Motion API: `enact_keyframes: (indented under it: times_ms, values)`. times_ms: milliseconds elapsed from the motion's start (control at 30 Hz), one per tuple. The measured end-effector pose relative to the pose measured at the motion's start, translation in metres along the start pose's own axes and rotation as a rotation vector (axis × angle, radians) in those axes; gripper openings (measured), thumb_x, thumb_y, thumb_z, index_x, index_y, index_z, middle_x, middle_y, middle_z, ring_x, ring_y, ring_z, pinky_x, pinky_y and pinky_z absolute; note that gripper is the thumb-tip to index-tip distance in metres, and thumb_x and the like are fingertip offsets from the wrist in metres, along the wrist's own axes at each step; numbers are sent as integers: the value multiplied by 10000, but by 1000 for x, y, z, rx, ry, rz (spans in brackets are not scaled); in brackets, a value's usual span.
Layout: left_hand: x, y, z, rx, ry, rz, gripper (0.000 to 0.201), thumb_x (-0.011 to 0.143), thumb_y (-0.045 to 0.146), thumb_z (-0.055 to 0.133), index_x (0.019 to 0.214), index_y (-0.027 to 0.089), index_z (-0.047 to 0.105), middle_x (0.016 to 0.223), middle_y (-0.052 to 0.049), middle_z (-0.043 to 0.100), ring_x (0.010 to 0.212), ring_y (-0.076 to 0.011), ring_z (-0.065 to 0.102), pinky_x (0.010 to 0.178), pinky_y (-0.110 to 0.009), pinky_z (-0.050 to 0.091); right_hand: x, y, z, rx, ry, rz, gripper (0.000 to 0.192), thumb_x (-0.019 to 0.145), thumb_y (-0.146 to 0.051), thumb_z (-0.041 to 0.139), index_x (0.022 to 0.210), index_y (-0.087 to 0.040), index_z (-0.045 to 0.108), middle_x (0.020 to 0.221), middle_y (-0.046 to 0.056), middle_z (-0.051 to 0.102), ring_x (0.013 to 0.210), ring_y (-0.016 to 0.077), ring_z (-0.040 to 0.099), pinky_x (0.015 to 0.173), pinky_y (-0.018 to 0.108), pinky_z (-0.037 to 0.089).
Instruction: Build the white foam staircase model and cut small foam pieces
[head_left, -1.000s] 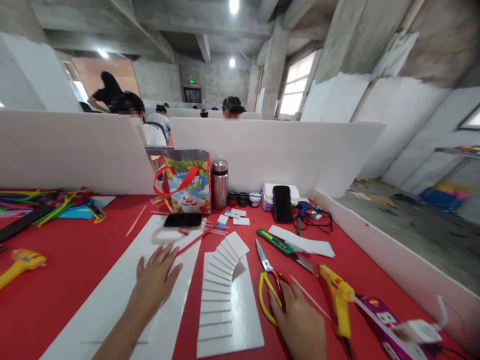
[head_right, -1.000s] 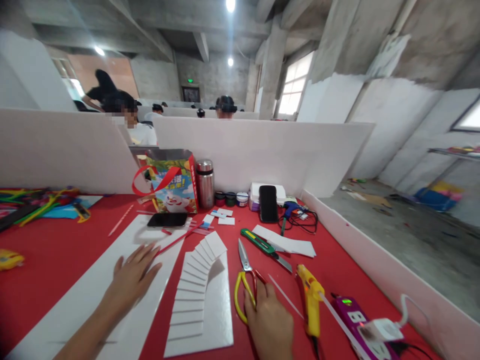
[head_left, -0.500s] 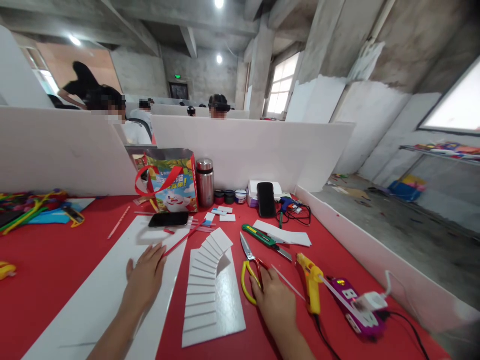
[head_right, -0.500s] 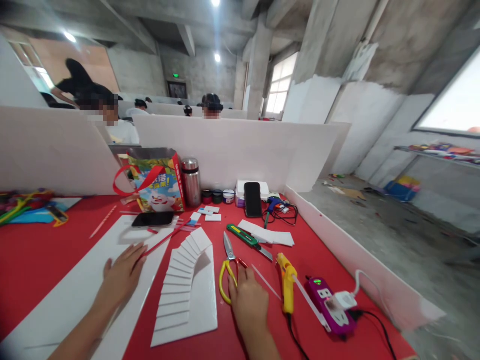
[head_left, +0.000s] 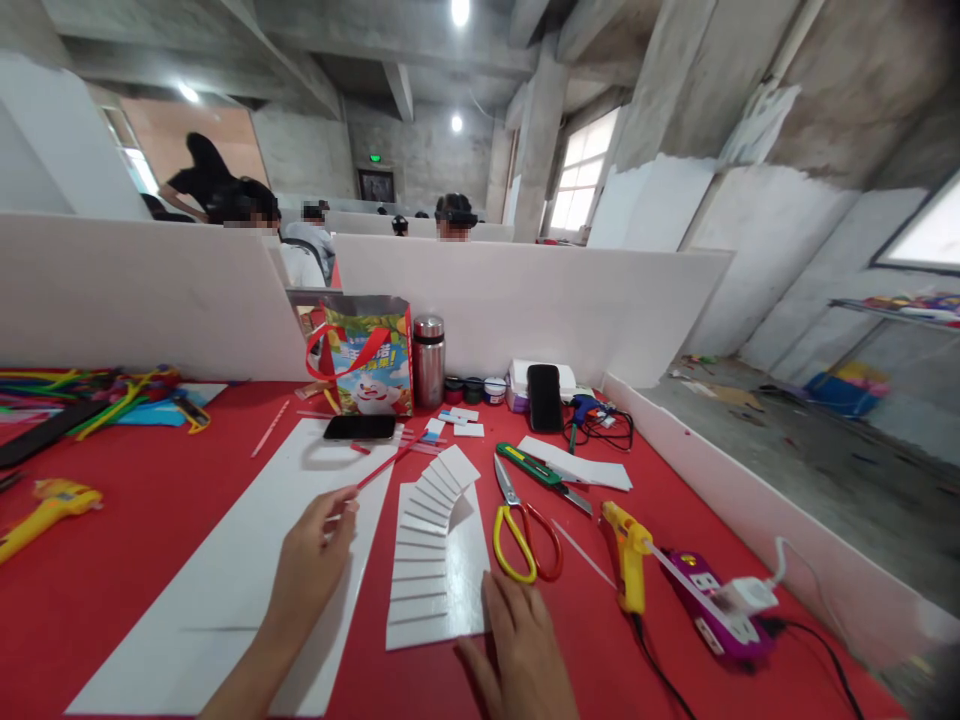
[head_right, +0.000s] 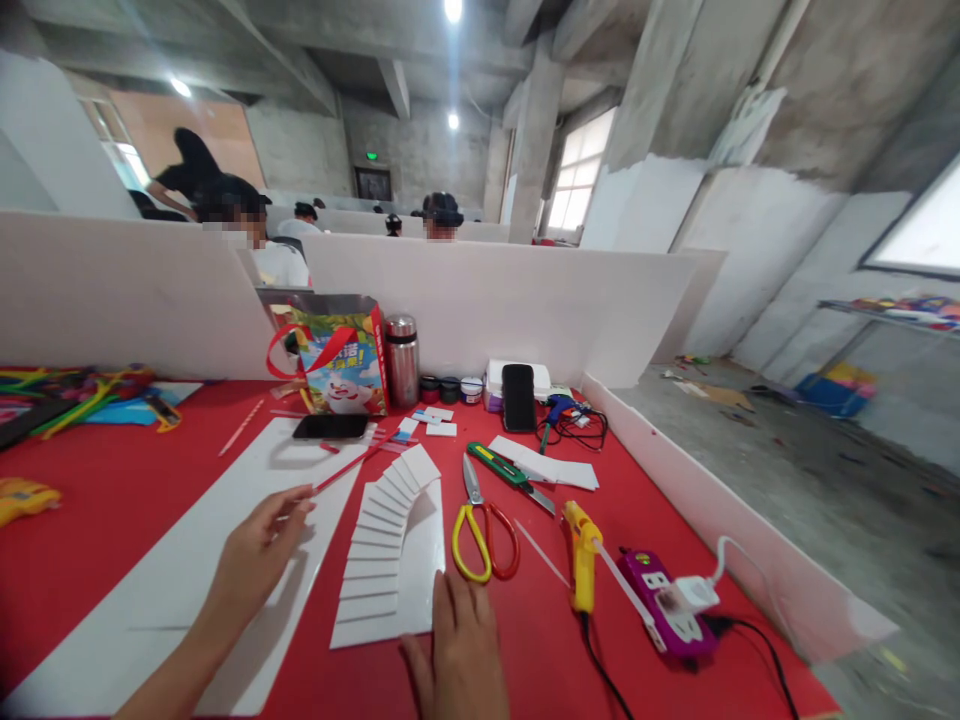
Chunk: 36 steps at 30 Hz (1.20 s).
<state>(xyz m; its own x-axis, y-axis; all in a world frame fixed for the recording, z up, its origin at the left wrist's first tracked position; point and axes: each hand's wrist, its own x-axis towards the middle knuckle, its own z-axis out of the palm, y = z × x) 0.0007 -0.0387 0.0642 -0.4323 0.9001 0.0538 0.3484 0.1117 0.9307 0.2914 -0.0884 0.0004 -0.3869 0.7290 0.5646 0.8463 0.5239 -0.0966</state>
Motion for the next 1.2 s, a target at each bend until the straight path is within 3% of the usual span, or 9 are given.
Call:
enact_keyframes:
  times_ms: [133, 233, 400, 533, 700, 933, 1200]
  values:
    - [-28, 13, 7, -223, -221, -261, 536, 793, 522, 710, 1188, 160, 675, 1235, -190, 706, 1114, -331, 694, 874, -426, 583, 5, -4, 4, 23, -10, 55, 488, 924, -425, 657, 1325, -154, 603, 1277, 173, 669, 1137, 333, 645, 914, 439, 594]
    - [-33, 15, 13, -344, -309, -370, 457, 807, 484, 708, 1090, 126, 691, 1195, -228, 710, 1073, -320, 714, 857, -419, 585, 8, -4, 4, 35, 29, 51, 464, 946, -431, 623, 1320, -156, 602, 1261, 171, 671, 1113, 329, 651, 893, 433, 602]
    - [-18, 11, 25, -354, -385, -415, 499, 728, 476, 761, 1067, 114, 711, 1004, -163, 764, 935, -286, 725, 751, -355, 554, 4, -3, 4, 49, 78, 56, 464, 947, -437, 622, 1300, -136, 614, 1248, 186, 673, 1125, 339, 650, 884, 440, 612]
    - [-7, 11, 32, -346, -484, -391, 477, 665, 420, 799, 1045, 137, 749, 873, -92, 785, 850, -273, 727, 788, -353, 539, 0, 0, 7, 73, 41, 38, 511, 918, -408, 676, 1340, -133, 593, 1284, 187, 661, 1180, 330, 632, 915, 418, 609]
    - [-5, 7, 39, -364, -455, -368, 447, 681, 347, 780, 1080, 151, 739, 872, -63, 782, 867, -246, 725, 840, -334, 528, -3, 6, 12, 149, 43, 62, 512, 921, -359, 678, 1379, -162, 566, 1314, 190, 646, 1197, 336, 623, 928, 450, 602]
    - [-18, 4, 33, -387, -384, -448, 472, 693, 337, 761, 1117, 133, 728, 688, -15, 679, 604, -161, 636, 600, -275, 511, -5, 17, 14, 189, 29, -15, 551, 889, -379, 722, 1384, -189, 572, 1257, 180, 676, 1102, 333, 672, 874, 458, 619]
    - [-26, 2, 17, -395, -368, -435, 489, 720, 382, 759, 1143, 141, 717, 744, -45, 700, 678, -201, 669, 647, -312, 541, 3, 5, 3, 220, -13, 60, 490, 920, -363, 684, 1359, -181, 564, 1253, 164, 667, 1138, 297, 658, 918, 423, 607]
